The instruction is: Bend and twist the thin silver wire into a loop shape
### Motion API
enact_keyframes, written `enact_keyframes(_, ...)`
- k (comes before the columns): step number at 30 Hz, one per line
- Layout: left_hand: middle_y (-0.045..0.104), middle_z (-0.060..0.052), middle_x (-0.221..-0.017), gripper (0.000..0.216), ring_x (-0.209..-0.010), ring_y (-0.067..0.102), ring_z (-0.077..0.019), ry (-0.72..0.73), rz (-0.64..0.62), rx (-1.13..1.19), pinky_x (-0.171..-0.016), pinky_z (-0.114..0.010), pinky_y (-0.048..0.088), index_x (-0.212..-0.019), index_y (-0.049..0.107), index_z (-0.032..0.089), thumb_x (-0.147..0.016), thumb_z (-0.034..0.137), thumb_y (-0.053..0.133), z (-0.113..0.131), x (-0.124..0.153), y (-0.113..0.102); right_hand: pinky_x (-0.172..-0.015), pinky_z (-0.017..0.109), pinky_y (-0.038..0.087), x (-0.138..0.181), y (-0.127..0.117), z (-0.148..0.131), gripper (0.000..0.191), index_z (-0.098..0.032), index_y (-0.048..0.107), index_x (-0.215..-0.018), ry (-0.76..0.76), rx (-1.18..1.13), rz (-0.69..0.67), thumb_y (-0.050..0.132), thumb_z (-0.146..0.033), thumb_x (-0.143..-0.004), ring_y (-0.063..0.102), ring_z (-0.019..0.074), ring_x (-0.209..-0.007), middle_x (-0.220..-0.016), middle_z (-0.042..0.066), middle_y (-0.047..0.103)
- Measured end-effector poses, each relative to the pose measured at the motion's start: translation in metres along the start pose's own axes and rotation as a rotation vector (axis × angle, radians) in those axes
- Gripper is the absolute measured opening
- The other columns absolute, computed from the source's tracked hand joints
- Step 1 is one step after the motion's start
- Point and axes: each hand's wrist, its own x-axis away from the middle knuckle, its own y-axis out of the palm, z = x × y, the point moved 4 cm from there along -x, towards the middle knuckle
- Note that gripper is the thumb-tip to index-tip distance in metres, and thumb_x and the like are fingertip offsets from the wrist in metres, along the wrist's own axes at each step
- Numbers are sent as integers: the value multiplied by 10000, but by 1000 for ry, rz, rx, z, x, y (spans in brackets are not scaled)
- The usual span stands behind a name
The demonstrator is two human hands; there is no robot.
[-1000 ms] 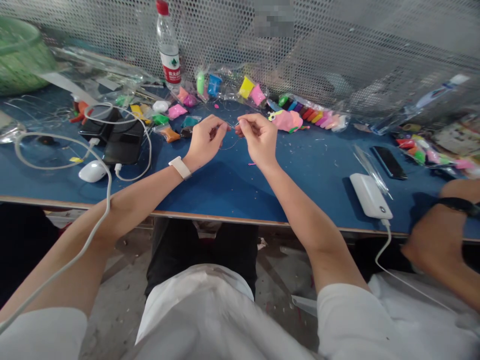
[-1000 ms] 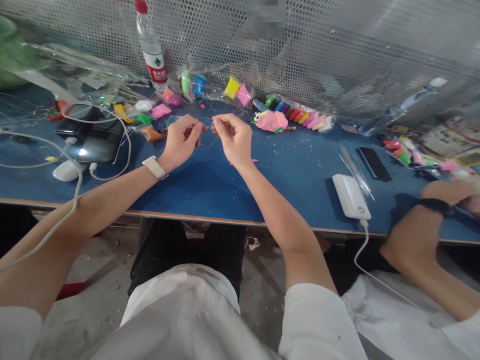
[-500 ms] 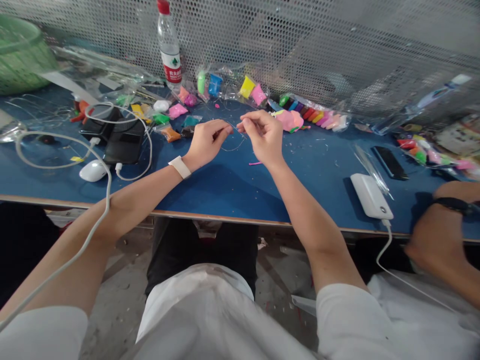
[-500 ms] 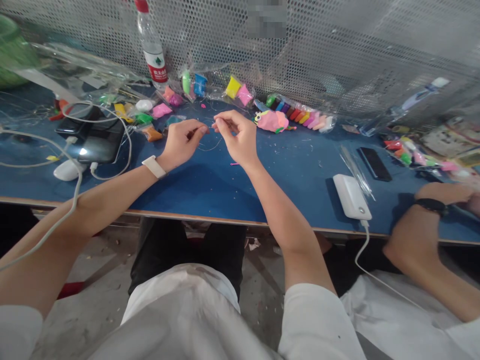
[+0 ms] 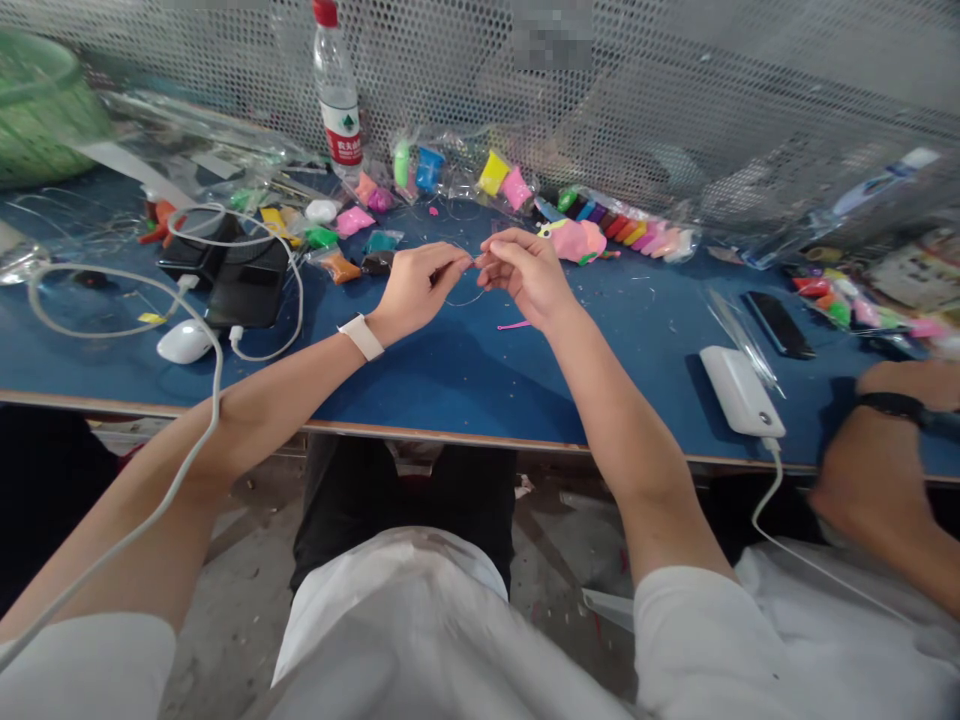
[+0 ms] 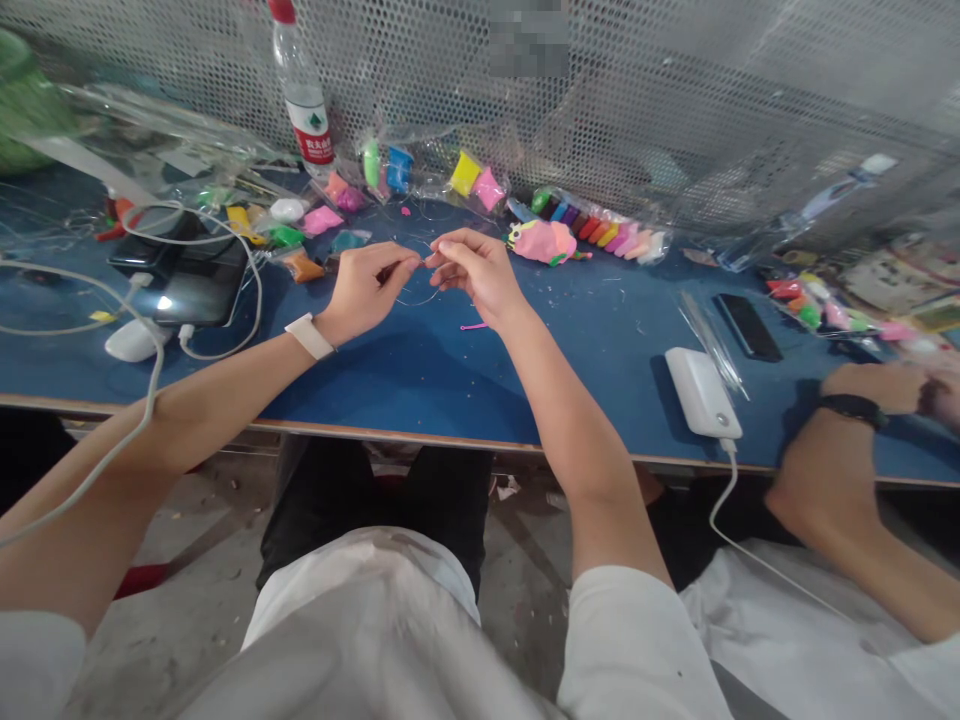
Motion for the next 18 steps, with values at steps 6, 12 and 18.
enact_keyframes(6,669,6,-732,152,-650,562,-120,-92,3,27,-702,-286,464,-955,773,202,-1039,208,646,-5,2,3,-586,227,590,2,0,-2,407,-255,780,-912,-82,45,-21,927,-628,-840,724,94,-609,-810,-37,806)
enact_keyframes(12,665,-5,-776,116,-696,582,-134,-78,26,46,-723,-307,484,-980,753,216,-1005,156,657,-7,1,3,-586,222,561,0,4,1,387,-254,786,-875,-102,10,11,949,-599,-808,727,98,-637,-775,-35,802)
enact_keyframes(18,645,-7,-754,112,-697,575,-149,-77,36,23,-718,-320,501,-960,722,229,-1005,176,635,-1,0,1,-612,234,571,-1,6,10,383,-251,745,-872,28,-76,25,947,-557,-761,697,96,-654,-764,-46,758)
